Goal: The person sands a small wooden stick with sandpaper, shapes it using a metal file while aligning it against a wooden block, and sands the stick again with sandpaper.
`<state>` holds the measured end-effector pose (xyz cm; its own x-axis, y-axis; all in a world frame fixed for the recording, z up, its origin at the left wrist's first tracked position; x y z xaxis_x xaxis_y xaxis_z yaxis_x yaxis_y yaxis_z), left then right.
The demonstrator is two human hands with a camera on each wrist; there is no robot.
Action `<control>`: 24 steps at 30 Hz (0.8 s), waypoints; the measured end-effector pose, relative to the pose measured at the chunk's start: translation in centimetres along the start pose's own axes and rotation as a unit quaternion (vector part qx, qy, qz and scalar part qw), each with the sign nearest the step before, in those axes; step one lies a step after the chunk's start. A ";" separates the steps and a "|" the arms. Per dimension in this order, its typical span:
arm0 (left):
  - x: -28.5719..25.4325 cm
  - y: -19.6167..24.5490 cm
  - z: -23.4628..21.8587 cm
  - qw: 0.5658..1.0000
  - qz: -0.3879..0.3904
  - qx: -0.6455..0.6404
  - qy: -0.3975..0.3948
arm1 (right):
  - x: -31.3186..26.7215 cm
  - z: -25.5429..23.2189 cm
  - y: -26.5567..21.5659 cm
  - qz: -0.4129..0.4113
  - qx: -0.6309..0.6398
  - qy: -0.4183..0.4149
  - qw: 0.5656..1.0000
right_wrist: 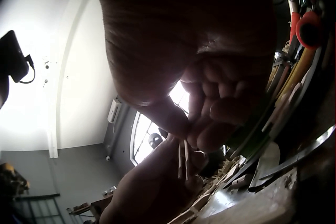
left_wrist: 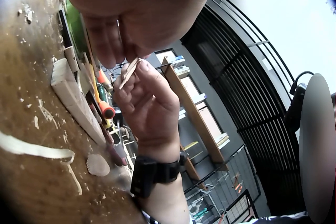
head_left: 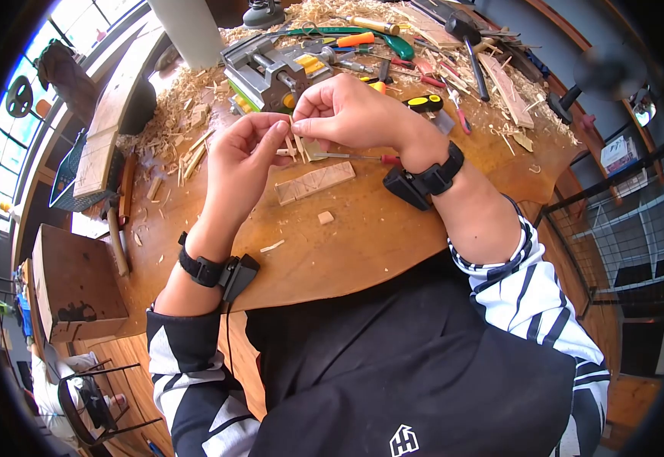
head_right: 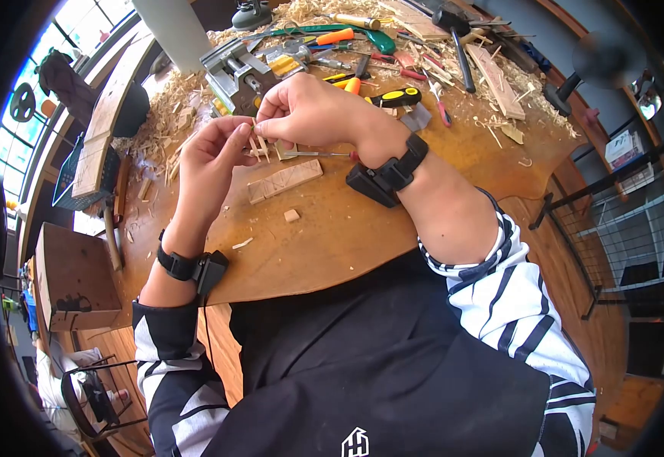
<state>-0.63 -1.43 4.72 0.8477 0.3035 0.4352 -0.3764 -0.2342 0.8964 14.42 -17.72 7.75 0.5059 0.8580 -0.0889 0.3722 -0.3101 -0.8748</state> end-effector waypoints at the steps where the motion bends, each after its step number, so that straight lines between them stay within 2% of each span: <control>1: 0.0 0.0 0.0 1.000 0.000 0.000 0.000 | 0.0 0.0 0.0 0.006 -0.003 0.000 1.000; 24: -0.1 0.0 0.0 1.000 -0.011 0.016 -0.021 | -0.3 0.1 -0.2 0.014 -0.006 -0.010 1.000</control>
<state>-0.76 -1.43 4.65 0.8711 0.2704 0.4101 -0.3448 -0.2579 0.9025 14.11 -17.83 7.92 0.4998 0.8574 -0.1223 0.3683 -0.3383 -0.8660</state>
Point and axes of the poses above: each hand's wrist, its own x-axis towards the middle knuckle, its own z-axis out of the palm, y = z × x, the point moved 1 cm from there along x, towards the middle knuckle, and after that the axes turned 13 degrees about z, right-handed, at the moved point
